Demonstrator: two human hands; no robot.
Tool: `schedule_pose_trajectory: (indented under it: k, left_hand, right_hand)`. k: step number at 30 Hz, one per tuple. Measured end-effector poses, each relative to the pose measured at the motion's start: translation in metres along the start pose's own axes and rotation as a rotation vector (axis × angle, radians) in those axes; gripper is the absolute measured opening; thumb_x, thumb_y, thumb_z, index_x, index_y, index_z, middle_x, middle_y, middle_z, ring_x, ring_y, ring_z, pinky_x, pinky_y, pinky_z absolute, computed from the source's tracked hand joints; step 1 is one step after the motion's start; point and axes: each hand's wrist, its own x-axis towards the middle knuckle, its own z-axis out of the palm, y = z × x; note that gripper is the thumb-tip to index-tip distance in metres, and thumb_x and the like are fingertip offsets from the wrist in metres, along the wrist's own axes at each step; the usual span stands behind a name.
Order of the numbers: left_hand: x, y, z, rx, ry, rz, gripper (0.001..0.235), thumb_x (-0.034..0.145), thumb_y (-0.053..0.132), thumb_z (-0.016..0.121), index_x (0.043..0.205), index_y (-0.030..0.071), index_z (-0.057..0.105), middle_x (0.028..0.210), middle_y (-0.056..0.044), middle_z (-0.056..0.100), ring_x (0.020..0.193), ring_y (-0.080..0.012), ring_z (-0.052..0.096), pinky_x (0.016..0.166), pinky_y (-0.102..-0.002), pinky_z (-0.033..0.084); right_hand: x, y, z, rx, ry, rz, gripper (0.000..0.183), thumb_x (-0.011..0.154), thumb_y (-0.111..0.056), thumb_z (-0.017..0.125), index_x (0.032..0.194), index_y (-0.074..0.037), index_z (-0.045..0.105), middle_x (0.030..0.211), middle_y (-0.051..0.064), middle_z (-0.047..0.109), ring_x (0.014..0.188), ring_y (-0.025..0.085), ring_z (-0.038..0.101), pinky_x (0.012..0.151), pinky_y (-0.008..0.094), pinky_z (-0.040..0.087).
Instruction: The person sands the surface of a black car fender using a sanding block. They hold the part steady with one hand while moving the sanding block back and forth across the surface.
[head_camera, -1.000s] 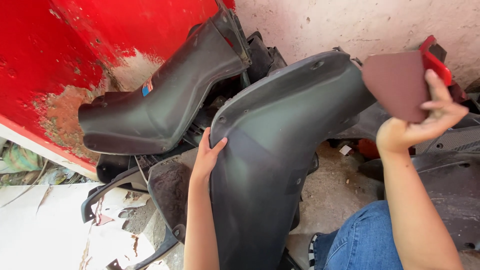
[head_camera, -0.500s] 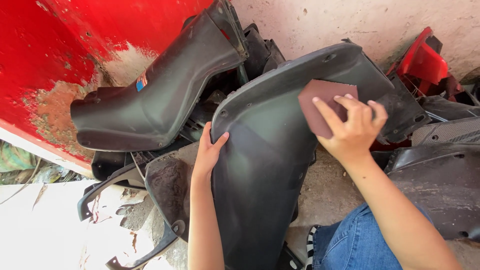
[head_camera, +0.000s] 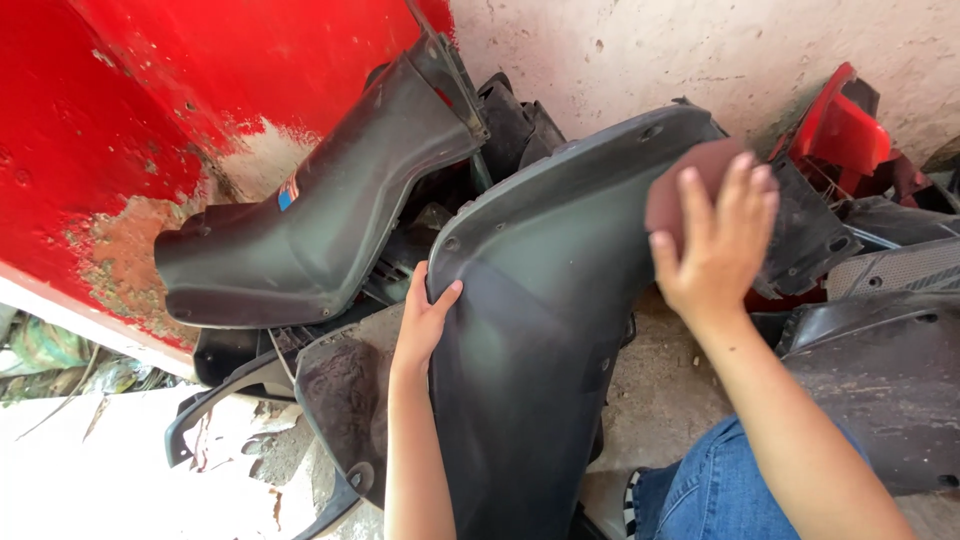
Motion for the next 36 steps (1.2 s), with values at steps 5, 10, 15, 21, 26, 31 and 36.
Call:
schedule_pose_trajectory:
  k: [5, 10, 15, 21, 26, 31, 36]
  left_hand:
    - [0.005, -0.01, -0.009, 0.005, 0.018, -0.016, 0.055, 0.093, 0.015, 0.069, 0.142, 0.004, 0.048, 0.13, -0.009, 0.066, 0.118, -0.0174, 0.062, 0.101, -0.032, 0.048]
    - [0.003, -0.012, -0.015, -0.006, 0.036, -0.044, 0.06, 0.092, 0.015, 0.07, 0.146, 0.005, 0.045, 0.133, -0.008, 0.064, 0.122, -0.0161, 0.06, 0.103, -0.031, 0.046]
    - [0.0, -0.008, -0.01, 0.008, 0.0, 0.008, 0.052, 0.094, 0.014, 0.069, 0.141, 0.002, 0.05, 0.128, -0.01, 0.064, 0.118, -0.0175, 0.06, 0.102, -0.031, 0.046]
    - [-0.003, 0.0, -0.015, -0.002, 0.014, -0.028, 0.05, 0.093, 0.013, 0.068, 0.139, 0.002, 0.051, 0.127, -0.009, 0.064, 0.118, -0.018, 0.06, 0.102, -0.031, 0.045]
    - [-0.006, 0.005, -0.007, 0.014, 0.028, -0.077, 0.052, 0.093, 0.013, 0.067, 0.141, 0.003, 0.05, 0.131, -0.008, 0.063, 0.121, -0.0181, 0.06, 0.103, -0.032, 0.045]
    - [-0.003, 0.003, -0.006, 0.003, 0.041, -0.073, 0.055, 0.093, 0.012, 0.068, 0.143, 0.004, 0.048, 0.134, -0.009, 0.062, 0.123, -0.0182, 0.059, 0.104, -0.032, 0.044]
    - [-0.003, 0.008, -0.004, 0.003, 0.026, -0.069, 0.055, 0.094, 0.012, 0.067, 0.144, 0.001, 0.048, 0.134, -0.01, 0.063, 0.122, -0.0189, 0.059, 0.104, -0.031, 0.045]
  right_hand:
    - [-0.017, -0.04, 0.024, 0.233, -0.19, -0.263, 0.071, 0.099, -0.053, 0.055, 0.158, -0.016, 0.046, 0.164, 0.026, 0.033, 0.15, 0.046, 0.033, 0.121, 0.06, 0.025]
    - [-0.008, 0.001, 0.029, -0.037, -0.047, -0.073, 0.059, 0.109, -0.042, 0.053, 0.163, -0.02, 0.047, 0.17, 0.019, 0.033, 0.155, 0.04, 0.029, 0.127, 0.057, 0.022]
    - [-0.022, -0.028, 0.035, 0.123, -0.004, -0.183, 0.054, 0.109, -0.04, 0.049, 0.159, -0.02, 0.046, 0.169, 0.017, 0.032, 0.157, 0.04, 0.024, 0.126, 0.06, 0.011]
    - [-0.001, 0.012, 0.028, 0.198, 0.067, -0.057, 0.055, 0.115, -0.042, 0.048, 0.164, -0.017, 0.045, 0.171, 0.019, 0.034, 0.159, 0.041, 0.025, 0.133, 0.058, 0.013]
    - [-0.011, -0.02, 0.027, 0.034, 0.075, -0.166, 0.056, 0.115, -0.045, 0.042, 0.163, -0.016, 0.044, 0.169, 0.016, 0.031, 0.158, 0.035, 0.021, 0.131, 0.052, 0.006]
    - [0.016, -0.002, 0.024, 0.229, -0.011, -0.089, 0.052, 0.11, -0.044, 0.047, 0.155, -0.018, 0.049, 0.161, 0.015, 0.042, 0.153, 0.032, 0.033, 0.125, 0.048, 0.019]
    - [0.045, -0.075, -0.029, -0.005, -0.582, -0.051, 0.059, 0.096, -0.055, 0.045, 0.144, -0.022, 0.049, 0.144, 0.013, 0.054, 0.135, 0.032, 0.049, 0.105, 0.051, 0.04]
